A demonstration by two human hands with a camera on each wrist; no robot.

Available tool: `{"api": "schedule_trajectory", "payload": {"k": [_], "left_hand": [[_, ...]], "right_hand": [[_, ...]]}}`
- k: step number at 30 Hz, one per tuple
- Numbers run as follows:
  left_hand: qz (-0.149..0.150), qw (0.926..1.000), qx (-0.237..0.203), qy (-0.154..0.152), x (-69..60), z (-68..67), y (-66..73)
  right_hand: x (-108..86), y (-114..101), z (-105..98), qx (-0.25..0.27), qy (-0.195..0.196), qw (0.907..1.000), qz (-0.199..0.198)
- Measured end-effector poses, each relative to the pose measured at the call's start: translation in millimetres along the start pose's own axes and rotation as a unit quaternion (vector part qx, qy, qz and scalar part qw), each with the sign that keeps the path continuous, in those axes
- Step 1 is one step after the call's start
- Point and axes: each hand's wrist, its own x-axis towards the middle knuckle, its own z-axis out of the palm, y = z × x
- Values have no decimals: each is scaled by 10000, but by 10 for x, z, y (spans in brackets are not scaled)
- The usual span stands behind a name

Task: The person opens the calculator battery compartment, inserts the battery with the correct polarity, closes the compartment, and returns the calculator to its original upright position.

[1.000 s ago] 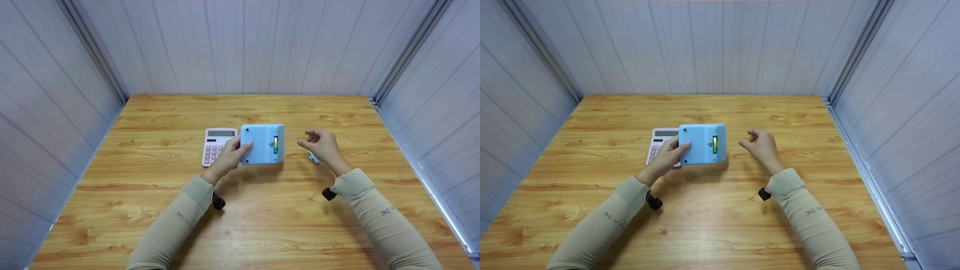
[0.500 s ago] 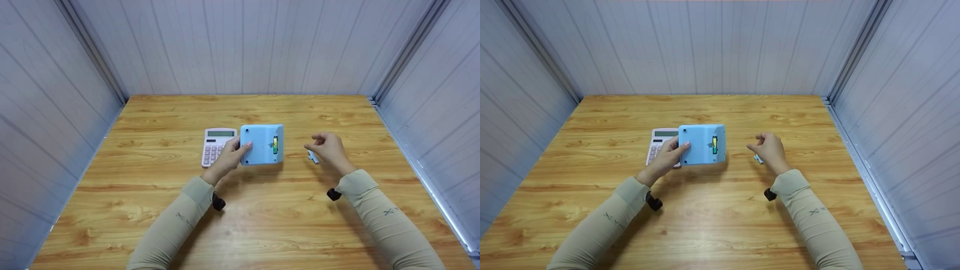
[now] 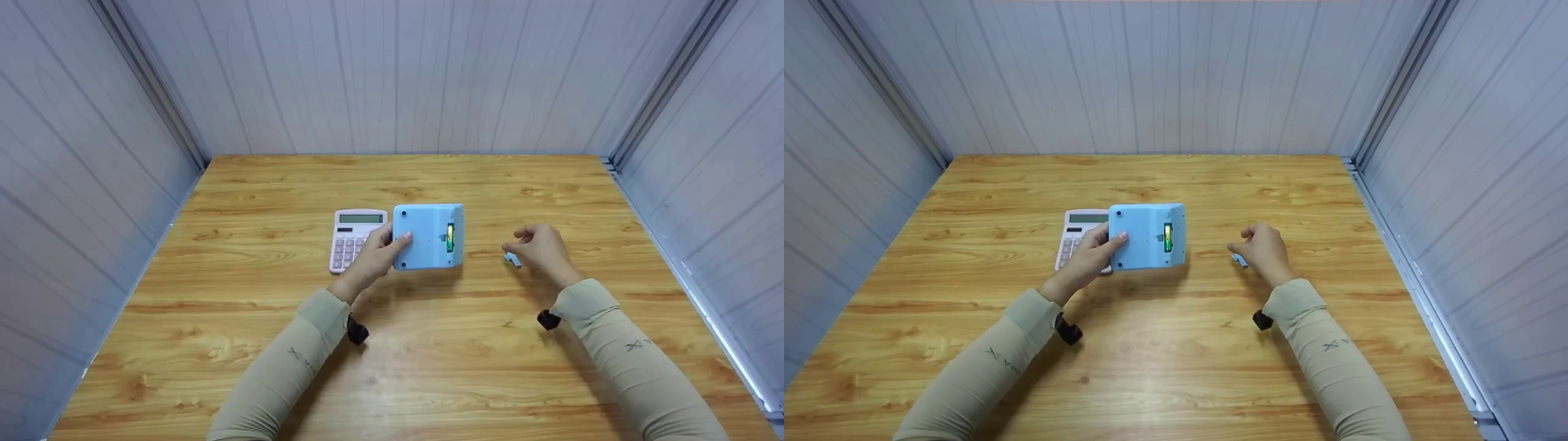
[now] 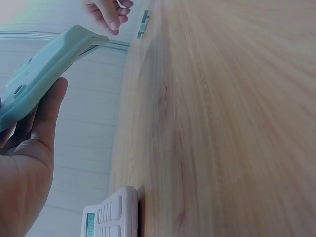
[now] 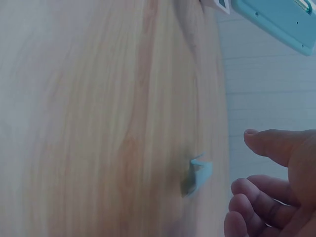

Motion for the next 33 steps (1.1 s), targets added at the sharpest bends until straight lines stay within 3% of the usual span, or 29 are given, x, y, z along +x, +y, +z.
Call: {"api": "schedule_trajectory", "payload": {"k": [10, 33], "left_hand": [[-4, 10000, -2, -9, -15, 0, 10], [81, 10000, 7, 34, -23, 3, 21]], "right_hand": [[42, 91, 43, -349, -252, 9989, 160], [76, 75, 98, -833, -368, 9957, 149]]}}
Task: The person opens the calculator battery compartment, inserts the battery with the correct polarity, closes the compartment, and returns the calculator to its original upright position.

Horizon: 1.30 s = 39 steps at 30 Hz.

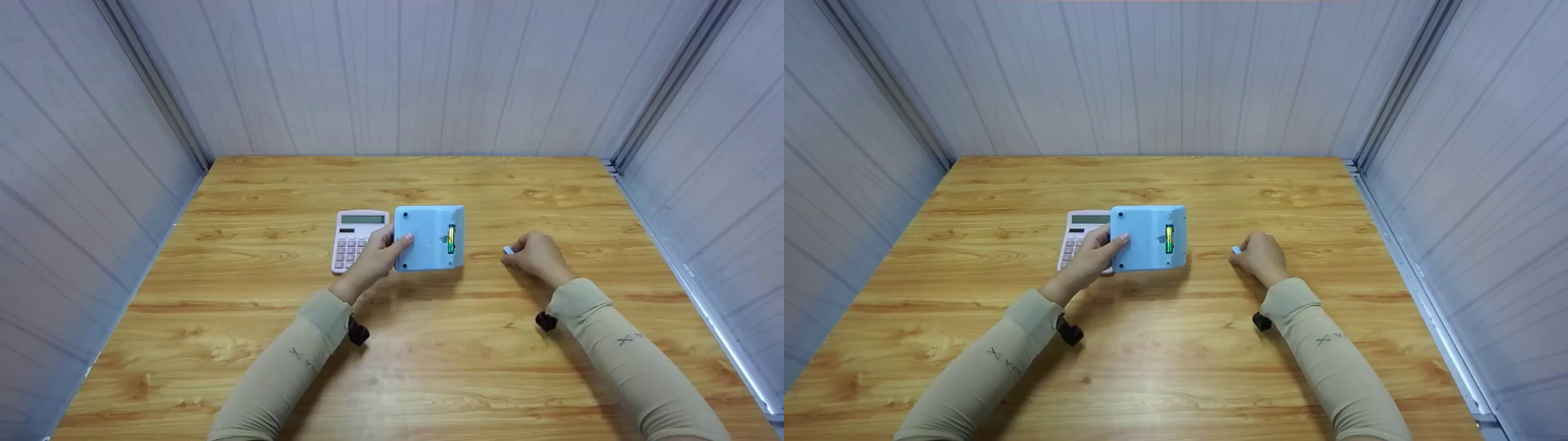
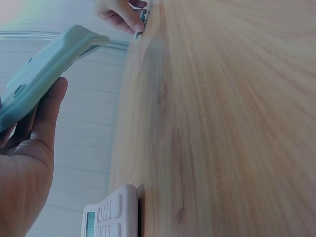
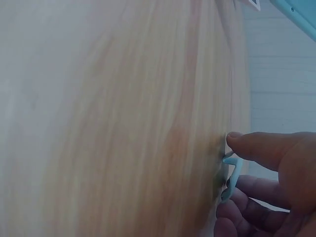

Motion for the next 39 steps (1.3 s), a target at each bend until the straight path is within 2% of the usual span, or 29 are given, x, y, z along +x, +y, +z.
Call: {"api": "schedule_trajectory", "payload": {"k": [9, 15, 21, 28, 39], "left_hand": [[-119, 9999, 100, 64, -2, -9, 16], [-180, 9997, 117, 90, -7, -16, 21], [-179, 9997, 102, 149, -2, -16, 28], [-94, 9999, -16, 104, 9, -19, 19], [-257, 9995, 17, 168, 19, -18, 5]], "right_hand": [[5, -9, -4, 157, 35, 9999, -59], [-9, -65, -19, 584, 51, 9983, -45], [-50, -195, -57, 851, 225, 9961, -74], [-103, -299, -109, 950, 458, 9939, -321], [-200, -468, -90, 1483, 802, 9835, -651]]}}
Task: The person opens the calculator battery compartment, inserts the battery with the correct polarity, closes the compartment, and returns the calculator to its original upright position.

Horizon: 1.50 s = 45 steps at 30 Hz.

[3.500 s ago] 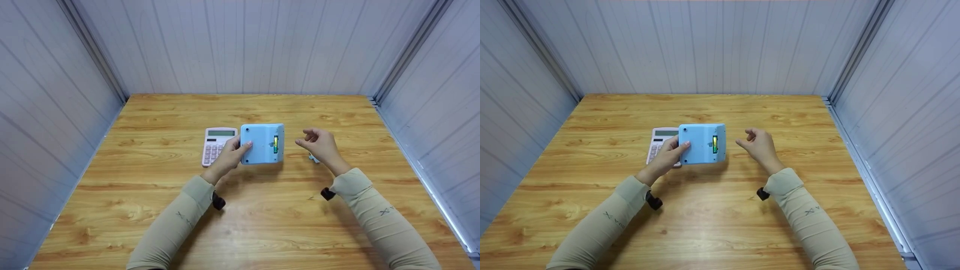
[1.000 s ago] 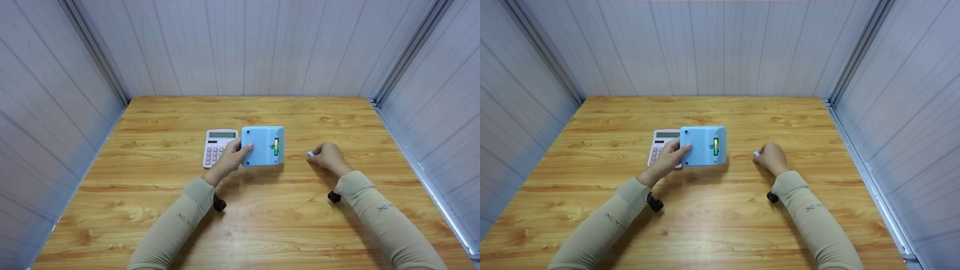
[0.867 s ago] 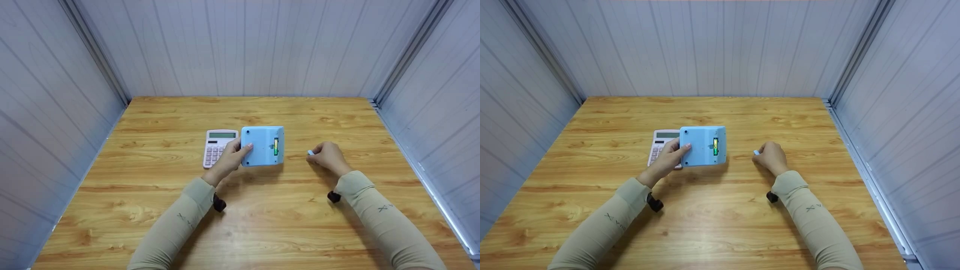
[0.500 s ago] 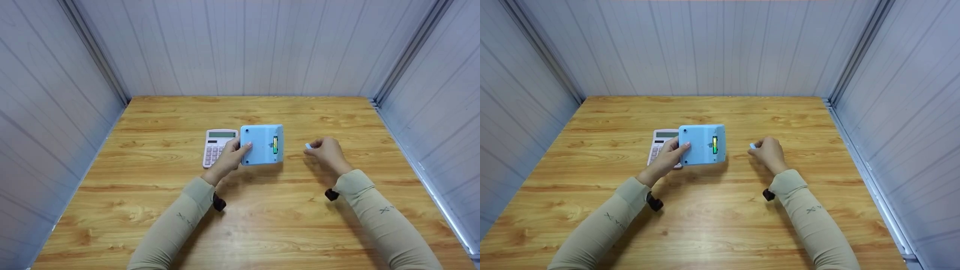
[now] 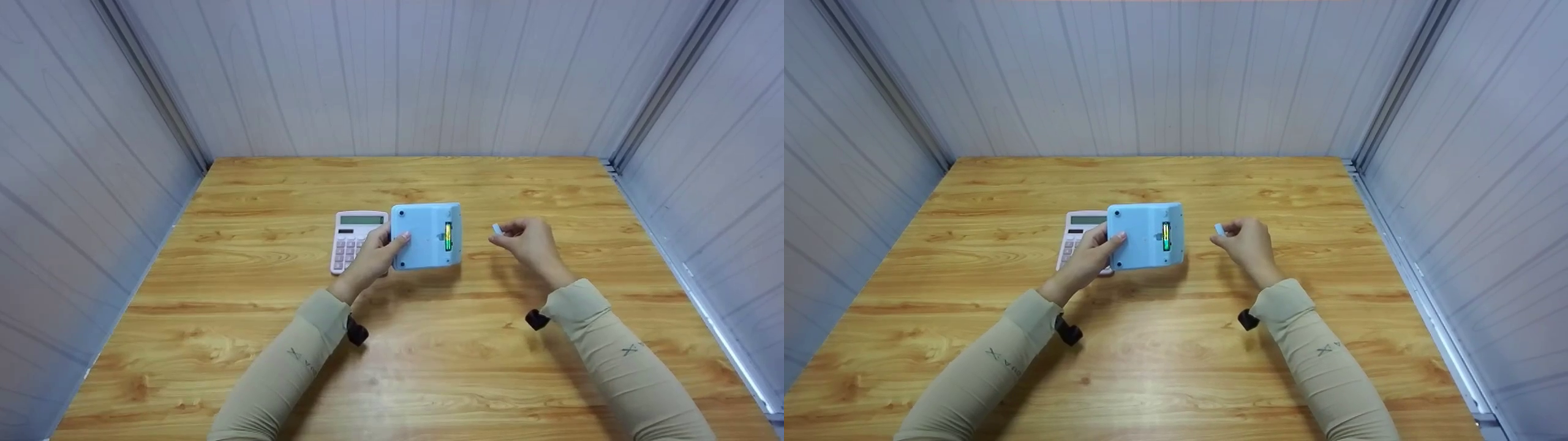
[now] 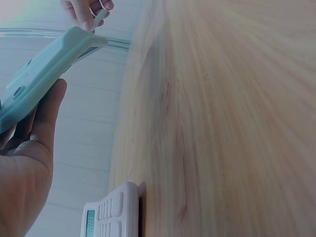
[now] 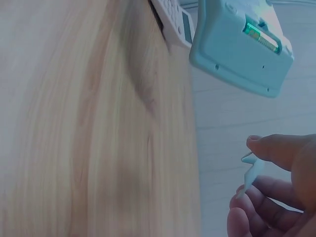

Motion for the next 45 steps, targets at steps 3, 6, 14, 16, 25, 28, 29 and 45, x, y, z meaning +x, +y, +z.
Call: {"api": "schedule_trajectory", "payload": {"k": [3, 6, 14, 16, 25, 28, 29, 45], "left_hand": [[-36, 10000, 9, 10, -5, -4, 0], [-58, 10000, 5, -11, -12, -3, 0], [16, 10000, -47, 33, -14, 5, -2], [44, 10000, -41, 25, -14, 7, -9], [-19, 10000, -83, 36, -16, 18, -25], [-30, 10000, -47, 67, -18, 24, -18], [-18, 10000, -31, 68, -17, 27, -14], [109, 9999, -48, 14, -2, 49, 3]], "right_hand": [[-17, -40, 35, 126, 57, 9999, -50], [-45, -68, 63, 230, 86, 9997, -37], [-97, -137, 104, 606, 110, 9981, -82], [-103, -148, 109, 718, 91, 9973, -101], [-132, -222, 173, 1177, 8, 9928, -203], [-139, -243, 209, 1296, -21, 9913, -250], [-139, -248, 220, 1339, -37, 9907, -255], [-181, -377, 365, 1885, -236, 9806, -472]]}}
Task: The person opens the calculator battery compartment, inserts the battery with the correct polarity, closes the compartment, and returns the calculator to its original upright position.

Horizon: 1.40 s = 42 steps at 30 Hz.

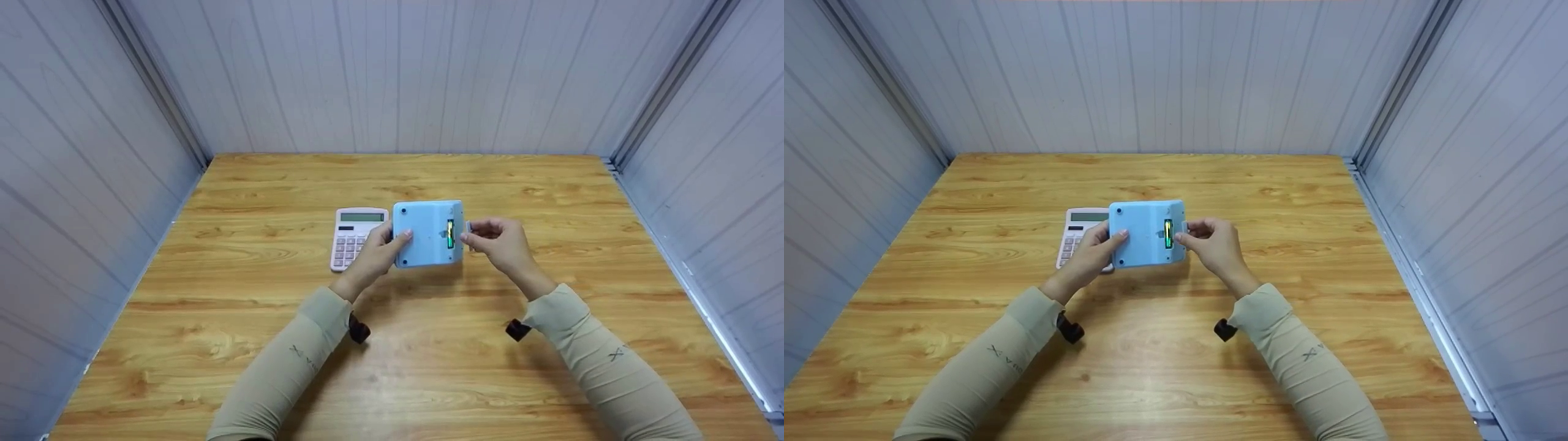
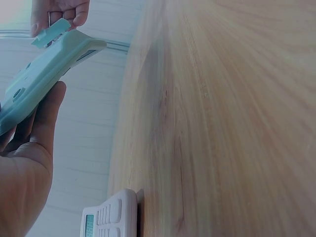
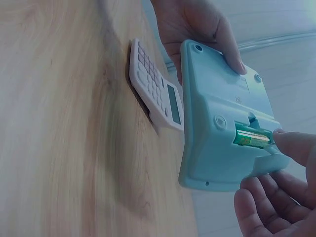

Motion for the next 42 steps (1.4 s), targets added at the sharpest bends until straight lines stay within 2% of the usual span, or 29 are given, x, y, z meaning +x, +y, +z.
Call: {"api": "schedule_trajectory", "payload": {"k": [9, 20, 27, 34, 42], "left_hand": [[-117, 9999, 69, 106, 6, -9, 22], [-153, 9999, 29, 67, -3, -15, 33], [-139, 9999, 21, 48, -17, -3, 13], [93, 9999, 35, 15, -13, 8, -3], [59, 10000, 14, -39, -11, 25, -2]], "right_hand": [[6, -24, 81, -59, 13, 10000, 78], [31, -44, 206, -32, 44, 9999, 90], [23, -41, 257, -116, 215, 9997, -52], [19, -39, 278, -172, 247, 9995, -48], [2, -50, 284, -262, 384, 9988, -130]]}}
